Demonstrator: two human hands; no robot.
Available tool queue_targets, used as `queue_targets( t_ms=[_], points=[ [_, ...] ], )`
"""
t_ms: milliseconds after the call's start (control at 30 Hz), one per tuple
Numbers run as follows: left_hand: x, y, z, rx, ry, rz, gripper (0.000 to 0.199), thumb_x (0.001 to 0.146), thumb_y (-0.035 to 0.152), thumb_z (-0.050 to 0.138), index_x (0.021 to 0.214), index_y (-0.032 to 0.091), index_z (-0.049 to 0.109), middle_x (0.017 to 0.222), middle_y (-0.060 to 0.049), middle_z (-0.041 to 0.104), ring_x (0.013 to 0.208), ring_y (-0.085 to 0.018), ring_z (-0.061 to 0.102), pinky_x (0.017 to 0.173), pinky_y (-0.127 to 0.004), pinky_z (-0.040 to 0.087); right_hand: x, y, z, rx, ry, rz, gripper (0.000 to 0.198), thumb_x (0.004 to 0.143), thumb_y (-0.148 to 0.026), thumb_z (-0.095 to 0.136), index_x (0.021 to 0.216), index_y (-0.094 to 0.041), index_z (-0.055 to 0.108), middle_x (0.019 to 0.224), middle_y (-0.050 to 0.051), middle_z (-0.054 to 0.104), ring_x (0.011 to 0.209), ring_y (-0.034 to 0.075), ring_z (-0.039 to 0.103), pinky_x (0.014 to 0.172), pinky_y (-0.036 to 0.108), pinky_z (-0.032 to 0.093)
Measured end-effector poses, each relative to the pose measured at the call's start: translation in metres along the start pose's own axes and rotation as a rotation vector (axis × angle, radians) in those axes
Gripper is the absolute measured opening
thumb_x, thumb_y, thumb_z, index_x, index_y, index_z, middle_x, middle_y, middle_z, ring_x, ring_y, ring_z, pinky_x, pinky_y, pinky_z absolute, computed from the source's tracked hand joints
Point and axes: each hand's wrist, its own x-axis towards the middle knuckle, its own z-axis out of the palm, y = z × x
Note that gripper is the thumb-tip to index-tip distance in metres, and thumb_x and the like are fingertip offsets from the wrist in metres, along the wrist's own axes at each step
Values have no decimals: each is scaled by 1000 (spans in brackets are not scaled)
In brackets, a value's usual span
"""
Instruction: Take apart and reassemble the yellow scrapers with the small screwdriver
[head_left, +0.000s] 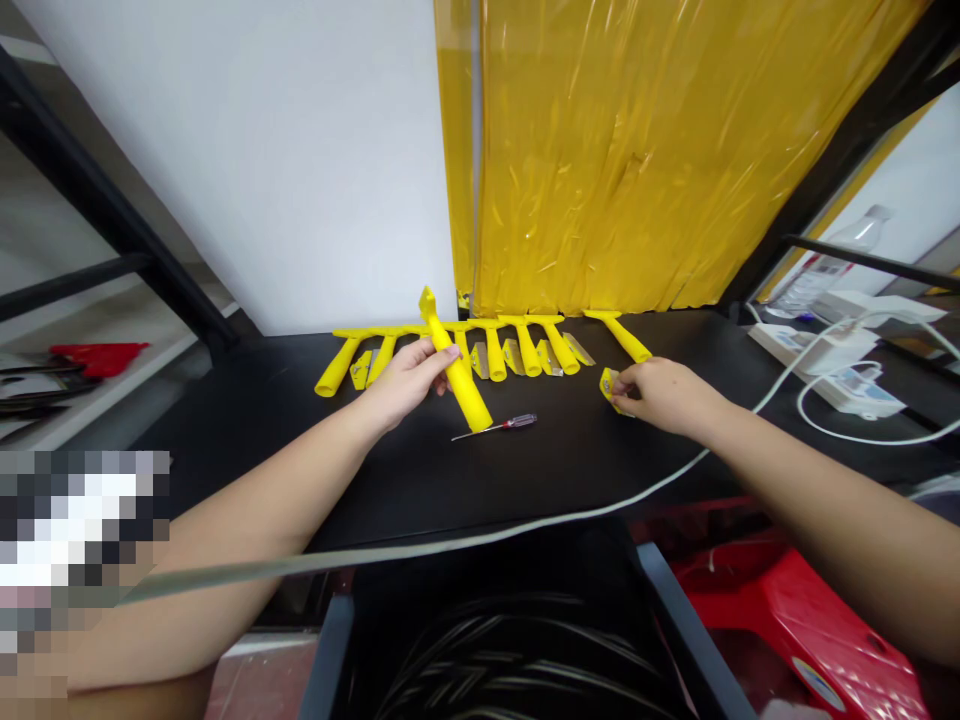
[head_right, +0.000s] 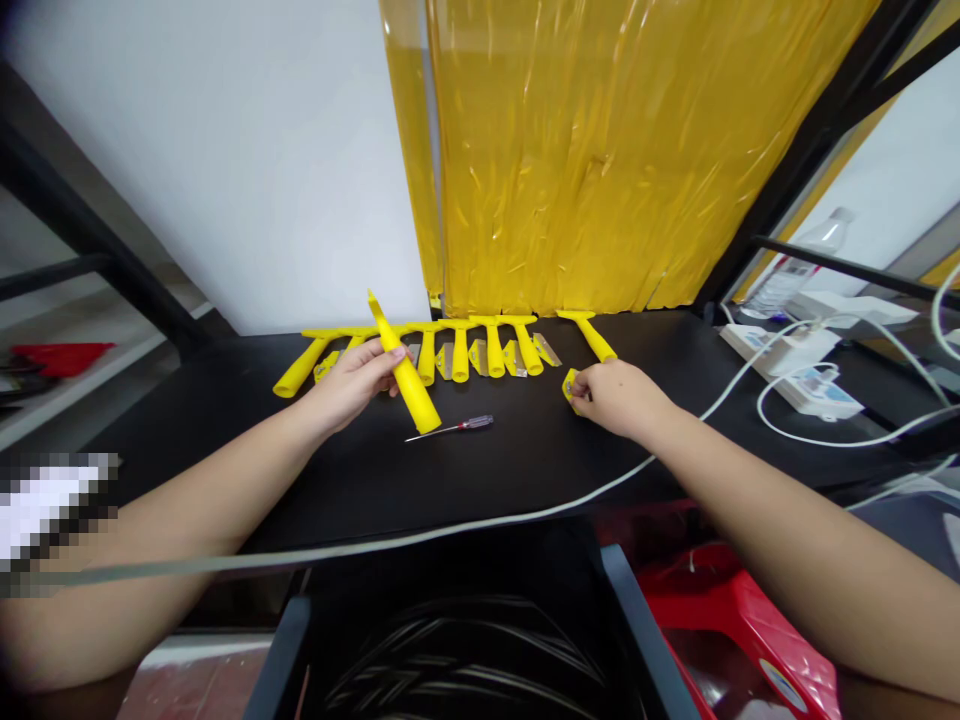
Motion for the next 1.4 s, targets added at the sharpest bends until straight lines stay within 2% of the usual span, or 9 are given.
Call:
queue_targets(
  t_ms=[100, 267, 567, 733, 867, 1000, 1200, 1300, 1400],
  points=[
    [0, 1, 0, -5, 4, -1, 32, 92, 47, 74, 85, 17, 65, 73, -2, 63, 57, -11, 56, 54, -25, 45, -15, -21, -3, 109, 5, -64, 12, 90, -29, 67, 85, -27, 78, 92, 3, 80, 81, 23, 74, 71, 33, 50],
    [0, 2, 0, -29, 11, -3, 32, 91, 47, 74, 84, 16, 65, 72, -1, 64, 57, -11, 56, 53, -25, 43, -17, -49, -8, 267, -18, -282, 10, 91, -24, 69, 94, -25, 79, 94, 3, 78, 84, 21, 72, 75, 31, 52],
    [1, -3, -4, 17, 23, -16, 35, 92, 50, 73, 84, 17, 65, 71, -1, 62, 57, -12, 56, 54, -25, 43, 20, -70, -6, 378, -76, -564, 19, 87, -10, 68, 98, -21, 79, 105, 7, 80, 95, 23, 75, 90, 35, 56],
    [-1, 2, -4, 35, 8, -34, 35, 93, 51, 71, 87, 16, 65, 71, -1, 60, 57, -11, 54, 54, -25, 42, 43, -76, -8, 324, -102, -618, 23, 85, -6, 68, 99, -20, 80, 108, 7, 81, 99, 22, 75, 93, 35, 55],
    [-2, 4, -5, 52, 6, -53, 37, 91, 52, 71, 90, 16, 67, 79, -3, 63, 66, -13, 58, 59, -25, 47, 55, -81, -23, 329, -148, -686, 25, 84, -3, 66, 98, -19, 79, 104, 7, 79, 95, 21, 73, 90, 34, 53],
    [-4, 5, -5, 50, -85, -83, 38, 91, 54, 69, 93, 16, 66, 78, -3, 65, 67, -15, 63, 63, -28, 51, 58, -84, -38, 349, -117, -605, 19, 84, -12, 71, 99, -19, 79, 95, 5, 76, 84, 19, 69, 78, 31, 50],
    [-10, 14, 0, 12, -285, -184, 32, 90, 48, 64, 81, 21, 51, 66, 3, 53, 54, -14, 59, 47, -25, 43, 57, -85, -29, 351, -176, -550, 20, 81, -18, 78, 101, -20, 80, 93, 4, 76, 84, 19, 66, 74, 30, 47],
    [-14, 19, 0, 288, -355, -179, 31, 90, 47, 66, 82, 21, 52, 65, 3, 57, 52, -13, 57, 49, -26, 44, 56, -83, -21, 350, -200, -528, 21, 82, -19, 79, 102, -19, 79, 96, 5, 76, 85, 19, 67, 75, 30, 47],
    [-18, 24, 0, 639, -402, -105, 29, 83, 43, 77, 88, 20, 60, 76, 0, 69, 63, -14, 63, 60, -27, 49, 56, -81, -16, 368, -198, -511, 19, 82, -21, 80, 100, -18, 79, 94, 5, 75, 84, 20, 67, 75, 31, 48]
  ],
)
